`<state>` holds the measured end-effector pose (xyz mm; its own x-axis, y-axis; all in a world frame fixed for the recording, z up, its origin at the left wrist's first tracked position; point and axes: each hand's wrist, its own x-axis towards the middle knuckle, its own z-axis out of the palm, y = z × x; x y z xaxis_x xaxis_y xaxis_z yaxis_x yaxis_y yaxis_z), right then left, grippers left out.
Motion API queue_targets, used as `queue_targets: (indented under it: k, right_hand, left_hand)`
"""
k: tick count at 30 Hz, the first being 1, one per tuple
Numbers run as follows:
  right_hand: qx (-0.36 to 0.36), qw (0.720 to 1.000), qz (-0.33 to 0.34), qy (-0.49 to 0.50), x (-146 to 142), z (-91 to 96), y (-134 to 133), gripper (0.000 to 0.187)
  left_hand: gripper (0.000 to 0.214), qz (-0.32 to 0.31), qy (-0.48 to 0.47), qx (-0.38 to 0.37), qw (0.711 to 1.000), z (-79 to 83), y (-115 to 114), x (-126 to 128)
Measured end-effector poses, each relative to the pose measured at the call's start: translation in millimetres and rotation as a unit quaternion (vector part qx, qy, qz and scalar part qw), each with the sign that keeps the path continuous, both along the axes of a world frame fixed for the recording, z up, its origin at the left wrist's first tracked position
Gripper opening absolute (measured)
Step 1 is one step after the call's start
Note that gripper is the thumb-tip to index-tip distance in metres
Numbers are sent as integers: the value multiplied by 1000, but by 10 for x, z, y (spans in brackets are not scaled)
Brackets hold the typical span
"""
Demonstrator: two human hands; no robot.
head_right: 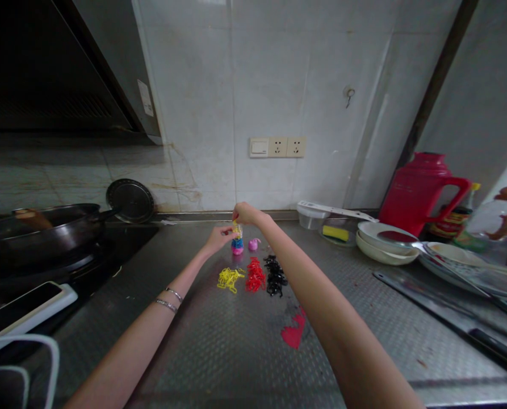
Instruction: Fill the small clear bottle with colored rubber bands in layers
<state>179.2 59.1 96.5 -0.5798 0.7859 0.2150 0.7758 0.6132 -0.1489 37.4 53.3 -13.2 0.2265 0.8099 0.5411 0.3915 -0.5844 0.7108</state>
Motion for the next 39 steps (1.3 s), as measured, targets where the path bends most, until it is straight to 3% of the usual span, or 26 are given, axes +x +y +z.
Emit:
queue_targets:
  k: [11,16,21,24,28,30,34,39]
  right_hand:
    - [8,1000,7,7,-9,31,-1,30]
    - [-5,992,9,125,41,-29,18,25]
    - [-57,931,-33,359,148,-314,13,38]
    - [-116,896,-38,427,208,-555,-52,52]
    - [-188,863,-8,468,275,-830,-127,58]
    - [-191,865,-5,464,283,-937,-126,58]
    - [-145,907,-6,395,224,-1130,-68,48]
    - [-66,939,-91,326,116,-1305,-50,32]
  left_hand:
    - [31,-9,-8,-3,1000,35,-42,5]
    - [29,-6,-5,-1,1000,6,3,10]
    - [33,-1,-18,-19,1000,-9,41,5]
    - [33,-16,-10,-8,1000,0,33,-11]
    - [35,-26,-5,-12,1000,19,19,-24]
    - [35,-36,-11,-23,999,32,14,-22]
    - [35,-59,-19,-38,997,61,-2,-14]
    - [35,-47,-19,-46,998,73,-9,-16]
